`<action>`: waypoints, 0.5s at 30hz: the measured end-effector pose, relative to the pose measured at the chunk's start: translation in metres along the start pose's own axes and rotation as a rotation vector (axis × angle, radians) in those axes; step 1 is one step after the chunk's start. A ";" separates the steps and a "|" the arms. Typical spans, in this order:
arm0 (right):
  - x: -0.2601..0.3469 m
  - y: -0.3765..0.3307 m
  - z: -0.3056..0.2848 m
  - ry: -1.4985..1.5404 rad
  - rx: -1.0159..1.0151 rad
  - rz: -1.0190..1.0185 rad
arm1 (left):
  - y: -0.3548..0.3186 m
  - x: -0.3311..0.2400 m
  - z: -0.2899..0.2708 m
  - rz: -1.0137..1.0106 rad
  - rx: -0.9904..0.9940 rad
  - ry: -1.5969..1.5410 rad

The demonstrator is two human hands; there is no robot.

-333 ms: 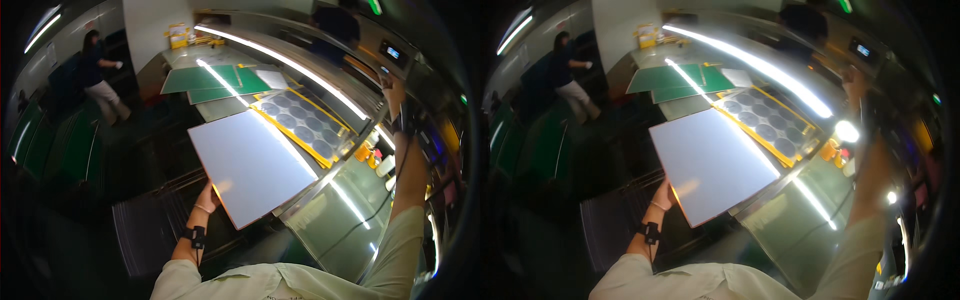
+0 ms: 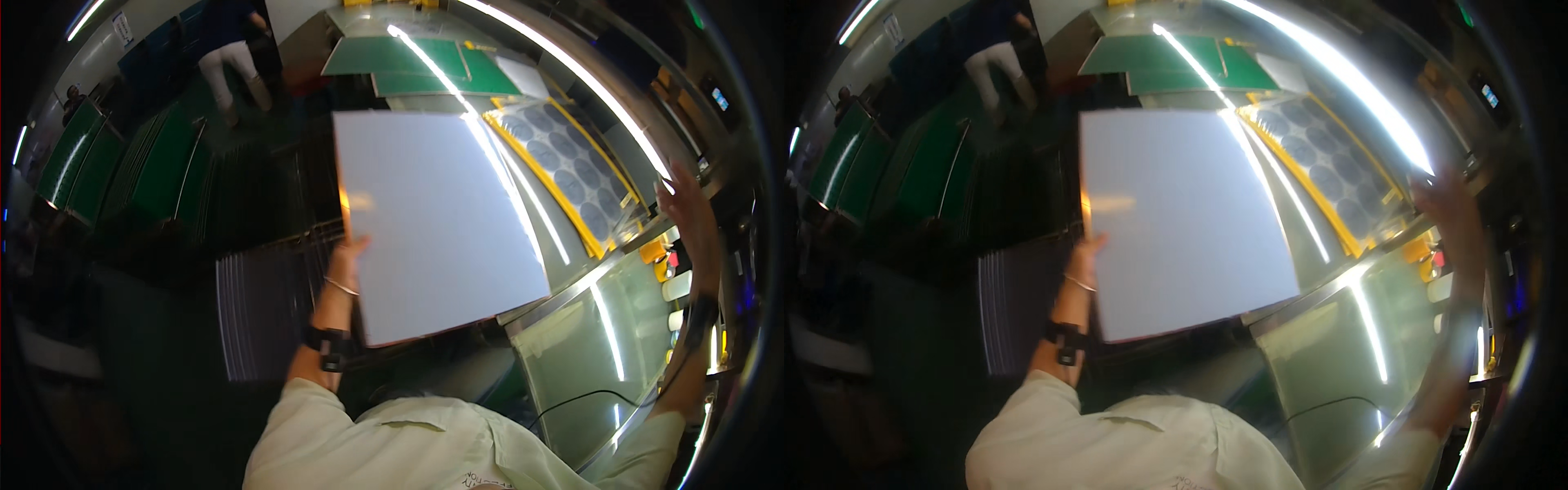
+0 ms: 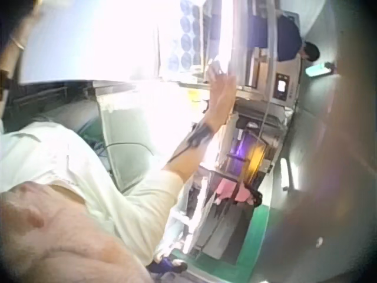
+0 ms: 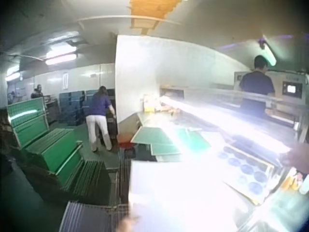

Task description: Inspecting, cleaning, and organizing various industrial panels at a workstation.

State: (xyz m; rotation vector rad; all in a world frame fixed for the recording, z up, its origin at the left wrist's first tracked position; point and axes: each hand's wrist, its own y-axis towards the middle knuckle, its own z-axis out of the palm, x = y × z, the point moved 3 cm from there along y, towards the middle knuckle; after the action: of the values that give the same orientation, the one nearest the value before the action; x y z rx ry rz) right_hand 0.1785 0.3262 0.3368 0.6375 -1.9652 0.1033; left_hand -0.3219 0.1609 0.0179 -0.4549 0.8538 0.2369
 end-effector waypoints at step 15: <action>-0.083 -0.275 0.096 -0.033 -0.329 0.574 | -0.117 -0.134 -0.137 0.427 -0.466 0.637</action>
State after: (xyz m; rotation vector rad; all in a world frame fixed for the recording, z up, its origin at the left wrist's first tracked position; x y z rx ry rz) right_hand 0.2591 0.0904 0.1653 -0.1479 -2.0836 0.1175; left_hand -0.4546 -0.0102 0.0771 -0.8022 1.5319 0.7178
